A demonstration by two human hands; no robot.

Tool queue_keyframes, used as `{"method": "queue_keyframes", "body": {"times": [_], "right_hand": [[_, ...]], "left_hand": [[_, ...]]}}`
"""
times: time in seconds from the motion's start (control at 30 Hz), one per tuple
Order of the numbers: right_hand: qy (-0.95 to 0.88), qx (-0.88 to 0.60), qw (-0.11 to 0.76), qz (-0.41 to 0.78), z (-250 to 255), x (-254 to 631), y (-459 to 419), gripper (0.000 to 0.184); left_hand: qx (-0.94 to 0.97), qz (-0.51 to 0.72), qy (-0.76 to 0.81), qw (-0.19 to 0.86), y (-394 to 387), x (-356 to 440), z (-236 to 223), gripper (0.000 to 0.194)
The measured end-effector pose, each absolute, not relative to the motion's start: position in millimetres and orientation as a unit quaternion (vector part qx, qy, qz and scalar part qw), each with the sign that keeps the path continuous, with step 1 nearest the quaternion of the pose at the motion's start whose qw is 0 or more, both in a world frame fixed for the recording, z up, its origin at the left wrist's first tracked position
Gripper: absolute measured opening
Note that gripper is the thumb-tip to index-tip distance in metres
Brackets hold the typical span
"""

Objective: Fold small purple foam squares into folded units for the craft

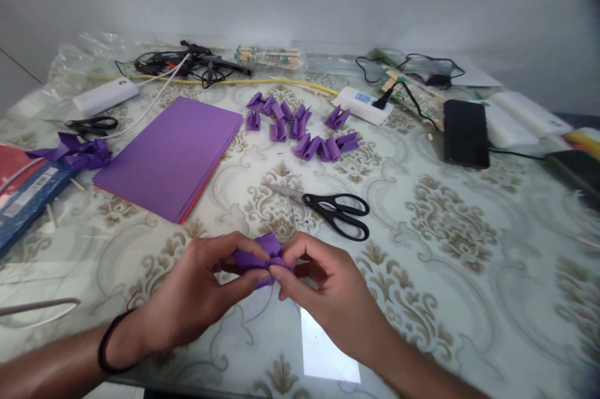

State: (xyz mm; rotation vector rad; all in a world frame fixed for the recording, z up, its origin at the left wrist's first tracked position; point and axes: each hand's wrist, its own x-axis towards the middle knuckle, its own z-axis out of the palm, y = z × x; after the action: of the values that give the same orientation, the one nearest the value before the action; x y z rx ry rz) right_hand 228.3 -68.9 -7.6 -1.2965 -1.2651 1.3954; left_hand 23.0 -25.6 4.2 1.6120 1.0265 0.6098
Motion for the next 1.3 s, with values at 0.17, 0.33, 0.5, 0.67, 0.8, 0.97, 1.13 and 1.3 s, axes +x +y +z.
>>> {"method": "queue_keyframes", "body": {"times": [0.17,0.33,0.5,0.67,0.8,0.97,1.13,1.3], "right_hand": [[-0.445,-0.484,0.448,0.606,-7.2,229.0,-69.7,0.025],[-0.445,-0.472,0.395,0.650,-5.9,232.5,-67.9,0.024],[-0.430,-0.490,0.387,0.652,-7.2,233.2,-68.5,0.037],[-0.413,-0.500,0.378,0.661,-9.1,232.1,-68.7,0.041],[-0.405,-0.506,0.377,0.662,-10.1,232.0,-68.8,0.043],[-0.409,-0.500,0.384,0.659,-9.6,230.6,-67.5,0.042],[-0.418,-0.467,0.385,0.677,-5.5,229.4,-64.8,0.036],[-0.428,-0.477,0.391,0.660,-5.6,233.6,-63.3,0.040]], "left_hand": [[0.674,0.276,0.435,0.530,-25.1,22.5,5.8,0.004],[0.655,0.296,0.427,0.549,-25.8,21.2,5.2,0.006],[0.655,0.296,0.424,0.551,-26.9,20.7,5.4,0.008],[0.665,0.293,0.423,0.542,-27.7,20.2,5.8,0.010],[0.676,0.284,0.430,0.527,-27.8,20.2,7.0,0.010],[0.676,0.292,0.435,0.517,-25.6,22.7,9.0,0.010],[0.659,0.298,0.429,0.541,-25.9,23.6,8.8,0.010],[0.661,0.274,0.412,0.564,-26.5,19.0,7.0,0.016]]}}
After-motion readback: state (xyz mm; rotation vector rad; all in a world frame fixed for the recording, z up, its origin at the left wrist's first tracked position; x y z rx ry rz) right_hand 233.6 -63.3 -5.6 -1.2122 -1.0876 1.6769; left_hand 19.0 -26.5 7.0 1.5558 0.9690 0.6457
